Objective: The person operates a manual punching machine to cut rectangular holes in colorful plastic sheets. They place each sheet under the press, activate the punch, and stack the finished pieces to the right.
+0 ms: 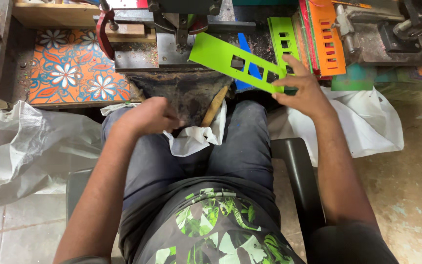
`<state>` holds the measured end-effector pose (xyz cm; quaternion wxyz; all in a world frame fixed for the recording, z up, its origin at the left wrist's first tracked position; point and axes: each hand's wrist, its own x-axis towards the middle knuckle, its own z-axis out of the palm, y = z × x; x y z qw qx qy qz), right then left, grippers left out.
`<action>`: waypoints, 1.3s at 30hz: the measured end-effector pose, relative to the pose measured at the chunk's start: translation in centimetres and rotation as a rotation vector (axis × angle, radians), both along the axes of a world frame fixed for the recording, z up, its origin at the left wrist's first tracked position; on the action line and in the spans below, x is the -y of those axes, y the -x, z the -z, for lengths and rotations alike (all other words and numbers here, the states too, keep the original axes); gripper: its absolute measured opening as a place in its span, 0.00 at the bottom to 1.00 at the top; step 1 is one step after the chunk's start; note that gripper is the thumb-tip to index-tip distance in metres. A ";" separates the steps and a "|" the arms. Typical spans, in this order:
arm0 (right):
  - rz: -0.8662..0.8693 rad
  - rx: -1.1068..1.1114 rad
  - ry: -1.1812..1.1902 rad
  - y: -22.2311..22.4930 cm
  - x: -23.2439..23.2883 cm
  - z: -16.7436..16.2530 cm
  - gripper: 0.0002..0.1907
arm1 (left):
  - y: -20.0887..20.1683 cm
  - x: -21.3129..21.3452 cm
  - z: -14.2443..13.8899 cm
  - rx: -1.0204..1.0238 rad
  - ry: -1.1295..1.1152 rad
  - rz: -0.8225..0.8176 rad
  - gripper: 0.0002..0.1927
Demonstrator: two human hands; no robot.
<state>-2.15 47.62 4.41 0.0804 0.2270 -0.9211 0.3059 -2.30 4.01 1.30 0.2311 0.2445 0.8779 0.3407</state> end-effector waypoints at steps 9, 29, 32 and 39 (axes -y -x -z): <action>0.101 0.146 0.530 3.7 -0.7 1.8 0.17 | -1.6 -3.8 -0.4 -0.671 -0.228 -0.137 0.36; 0.305 0.149 1.400 6.4 1.8 6.7 0.22 | 0.8 -4.8 1.1 -0.853 0.098 -0.242 0.41; 0.239 0.157 1.351 6.2 2.5 6.7 0.26 | 1.2 -4.7 1.5 -0.865 0.119 -0.230 0.41; 0.301 0.134 1.262 6.2 2.9 6.8 0.28 | 1.8 -4.7 1.8 -0.929 0.050 -0.255 0.38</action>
